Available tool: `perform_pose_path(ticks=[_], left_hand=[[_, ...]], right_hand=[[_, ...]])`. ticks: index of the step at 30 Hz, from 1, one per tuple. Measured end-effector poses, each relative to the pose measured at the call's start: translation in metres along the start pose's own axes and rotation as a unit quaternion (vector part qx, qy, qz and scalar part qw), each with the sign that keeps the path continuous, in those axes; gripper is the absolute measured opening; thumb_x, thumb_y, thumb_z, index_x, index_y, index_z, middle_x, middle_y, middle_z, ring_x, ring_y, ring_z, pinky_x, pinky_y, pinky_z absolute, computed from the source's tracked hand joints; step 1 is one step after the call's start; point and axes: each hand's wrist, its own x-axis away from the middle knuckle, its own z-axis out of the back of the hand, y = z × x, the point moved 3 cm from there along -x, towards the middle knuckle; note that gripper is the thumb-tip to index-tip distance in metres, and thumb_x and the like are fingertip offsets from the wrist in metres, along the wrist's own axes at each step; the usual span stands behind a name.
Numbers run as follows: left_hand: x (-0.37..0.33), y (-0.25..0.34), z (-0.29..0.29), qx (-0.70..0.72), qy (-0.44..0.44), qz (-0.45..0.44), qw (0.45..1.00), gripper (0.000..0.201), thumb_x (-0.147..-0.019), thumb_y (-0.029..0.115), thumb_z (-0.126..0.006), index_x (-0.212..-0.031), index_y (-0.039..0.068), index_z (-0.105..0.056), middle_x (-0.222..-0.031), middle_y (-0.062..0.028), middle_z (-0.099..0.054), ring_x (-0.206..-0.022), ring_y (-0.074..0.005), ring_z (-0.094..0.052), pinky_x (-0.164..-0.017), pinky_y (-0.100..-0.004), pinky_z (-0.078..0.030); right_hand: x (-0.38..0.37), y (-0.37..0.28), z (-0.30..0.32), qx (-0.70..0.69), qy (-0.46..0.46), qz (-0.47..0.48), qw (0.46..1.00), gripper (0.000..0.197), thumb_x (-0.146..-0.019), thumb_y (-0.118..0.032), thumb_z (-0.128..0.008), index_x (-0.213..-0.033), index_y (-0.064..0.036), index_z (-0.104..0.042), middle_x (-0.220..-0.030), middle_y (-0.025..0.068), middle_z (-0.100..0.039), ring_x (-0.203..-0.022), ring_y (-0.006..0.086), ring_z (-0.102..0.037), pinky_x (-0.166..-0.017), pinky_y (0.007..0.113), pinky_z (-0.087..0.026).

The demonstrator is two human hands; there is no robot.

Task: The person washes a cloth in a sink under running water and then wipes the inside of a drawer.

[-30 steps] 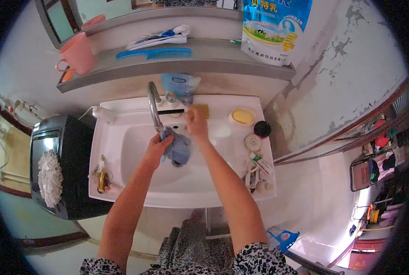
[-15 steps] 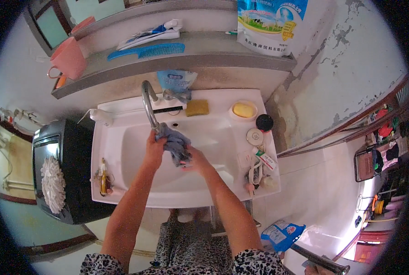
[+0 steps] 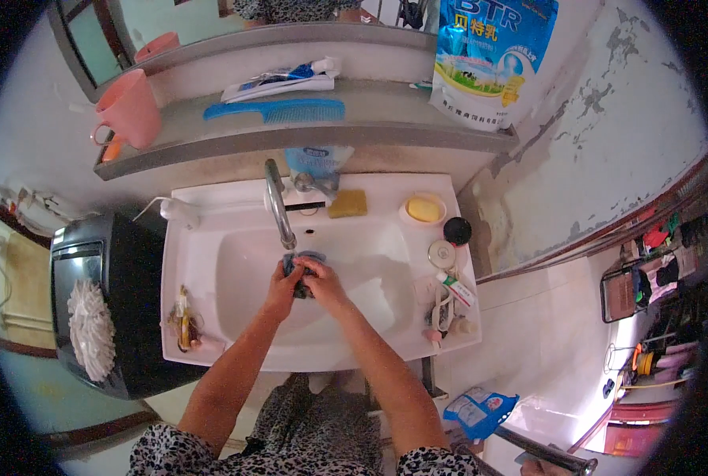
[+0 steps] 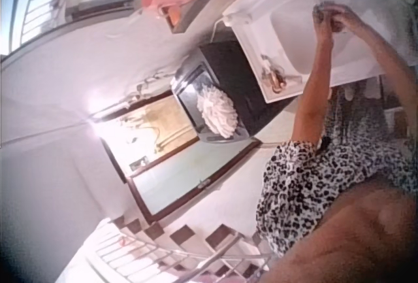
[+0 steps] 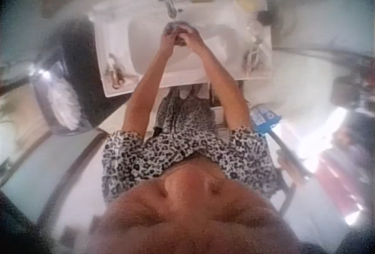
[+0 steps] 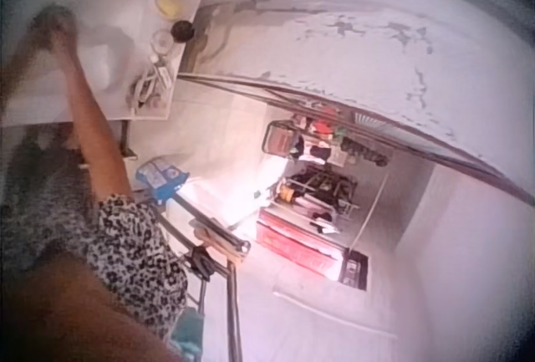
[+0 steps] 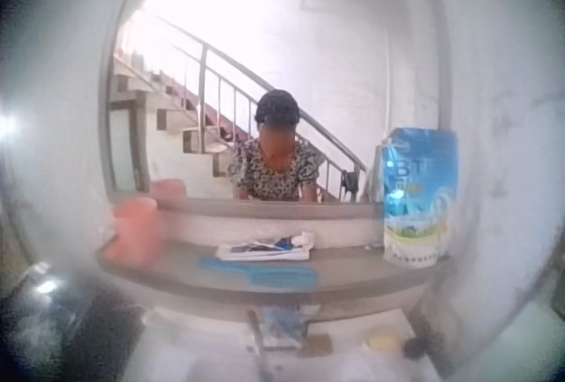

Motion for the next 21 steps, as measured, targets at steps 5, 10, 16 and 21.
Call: perform_pose_path(ticks=[5,10,16,21], left_hand=[[0.009,0.002,0.006,0.073,-0.086,0.171,0.979,0.023,-0.083,0.008,-0.060,-0.104,0.003,-0.053,-0.088,-0.0059,-0.058,-0.077,-0.0137,-0.057,-0.071,-0.0270,-0.049],[-0.012,0.000,-0.010,-0.006,-0.131,0.013,0.991,0.021,-0.081,0.008,-0.061,-0.100,0.000,-0.055,-0.084,-0.0065,-0.060,-0.076,-0.0150,-0.057,-0.071,-0.0278,-0.047],[-0.021,0.042,-0.014,-0.188,-0.143,-0.104,0.966,0.018,-0.081,0.009,-0.059,-0.097,0.001,-0.055,-0.078,-0.0090,-0.059,-0.073,-0.0186,-0.057,-0.067,-0.0312,-0.046],[-0.018,0.058,-0.024,-0.206,-0.095,-0.088,0.970,0.020,-0.081,0.011,-0.055,-0.099,0.003,-0.049,-0.078,-0.0165,-0.061,-0.073,-0.0340,-0.060,-0.066,-0.0403,-0.046]], right_hand=[[-0.018,-0.045,0.031,0.199,0.292,0.140,0.925,0.035,-0.088,-0.025,-0.055,-0.117,-0.0059,-0.051,-0.093,0.0073,-0.060,-0.068,0.0141,-0.058,-0.062,0.026,-0.046],[-0.058,-0.090,0.046,0.032,0.290,0.177,0.940,0.024,-0.092,-0.020,-0.049,-0.110,-0.0033,-0.053,-0.084,0.0068,-0.060,-0.064,0.0120,-0.058,-0.055,0.023,-0.044],[-0.063,-0.102,0.058,-0.015,0.282,0.152,0.947,0.016,-0.093,-0.011,-0.044,-0.103,-0.0010,-0.053,-0.072,0.0072,-0.057,-0.061,0.0118,-0.056,-0.055,0.026,-0.045],[-0.049,-0.048,0.073,0.060,0.391,0.193,0.898,0.023,-0.091,-0.023,-0.049,-0.102,-0.0042,-0.055,-0.080,0.0056,-0.060,-0.070,0.0126,-0.058,-0.061,0.027,-0.045]])
